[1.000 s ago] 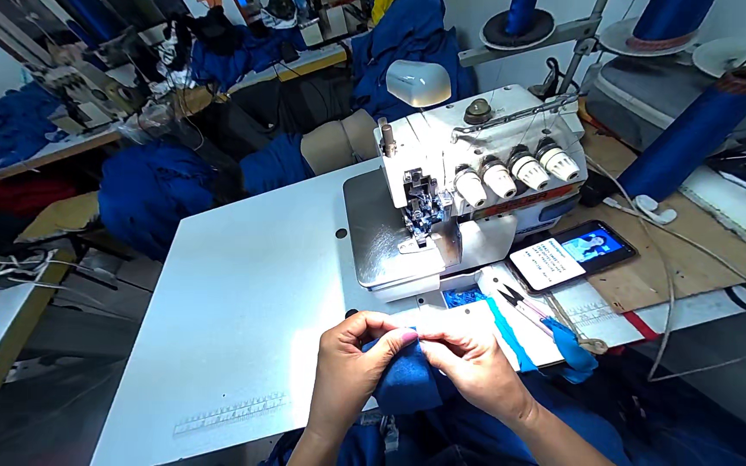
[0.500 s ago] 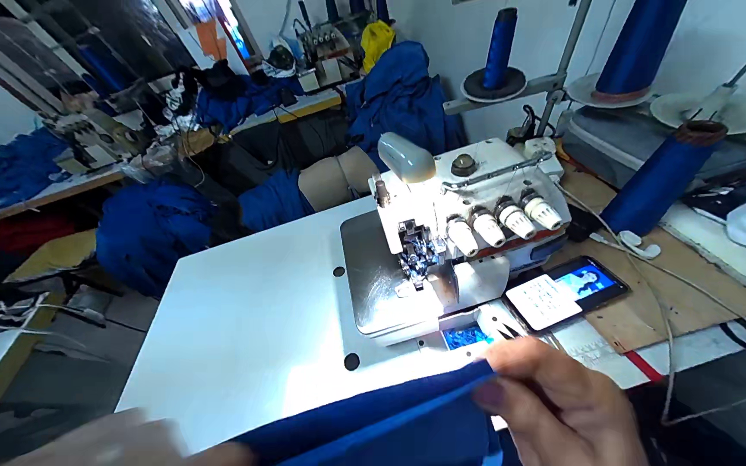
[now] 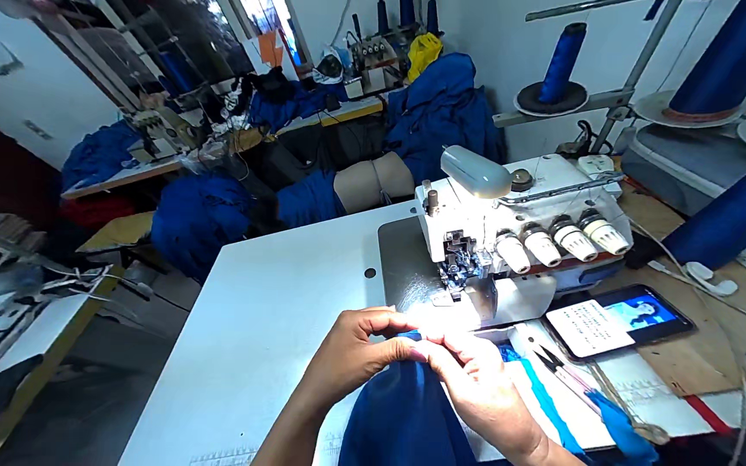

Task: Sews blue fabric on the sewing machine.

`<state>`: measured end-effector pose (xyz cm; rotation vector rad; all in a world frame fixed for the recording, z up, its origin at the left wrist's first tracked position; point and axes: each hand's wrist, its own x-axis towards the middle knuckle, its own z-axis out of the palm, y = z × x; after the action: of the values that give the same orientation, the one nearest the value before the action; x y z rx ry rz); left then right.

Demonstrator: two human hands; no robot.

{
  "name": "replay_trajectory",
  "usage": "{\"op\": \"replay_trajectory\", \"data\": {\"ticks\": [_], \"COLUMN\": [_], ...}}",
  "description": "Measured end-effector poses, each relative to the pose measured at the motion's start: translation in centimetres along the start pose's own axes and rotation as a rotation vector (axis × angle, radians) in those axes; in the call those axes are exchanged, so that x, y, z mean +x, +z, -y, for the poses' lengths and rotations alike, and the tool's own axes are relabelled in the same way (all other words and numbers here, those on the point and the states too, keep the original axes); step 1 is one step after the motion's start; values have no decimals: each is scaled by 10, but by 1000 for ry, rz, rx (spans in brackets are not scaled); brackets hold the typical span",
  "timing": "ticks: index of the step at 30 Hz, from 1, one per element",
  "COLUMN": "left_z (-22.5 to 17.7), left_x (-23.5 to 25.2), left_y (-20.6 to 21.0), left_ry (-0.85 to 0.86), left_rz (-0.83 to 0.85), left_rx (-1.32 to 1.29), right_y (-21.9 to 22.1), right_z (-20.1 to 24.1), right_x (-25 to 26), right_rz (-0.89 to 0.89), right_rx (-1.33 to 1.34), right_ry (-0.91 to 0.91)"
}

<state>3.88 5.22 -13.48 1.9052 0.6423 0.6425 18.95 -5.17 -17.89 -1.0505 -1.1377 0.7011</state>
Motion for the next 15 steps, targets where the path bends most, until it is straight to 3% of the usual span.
{"op": "replay_trajectory", "data": {"ticks": [5, 8, 12, 15], "left_z": [-8, -15, -14, -50], "left_x": [-7, -10, -13, -24], "left_y": [0, -5, -4, -2], "left_ry": [128, 230, 344, 559], "left_rz": [-139, -179, -228, -195], "left_rx": [93, 239, 269, 294], "right_y": [3, 5, 5, -10], "right_z": [0, -11, -23, 5], "right_x": [-6, -37, -84, -96], "right_rz": [-91, -119, -196, -140], "right_rx": [-56, -123, -87, -141], "right_ry": [-102, -173, -107, -228]}}
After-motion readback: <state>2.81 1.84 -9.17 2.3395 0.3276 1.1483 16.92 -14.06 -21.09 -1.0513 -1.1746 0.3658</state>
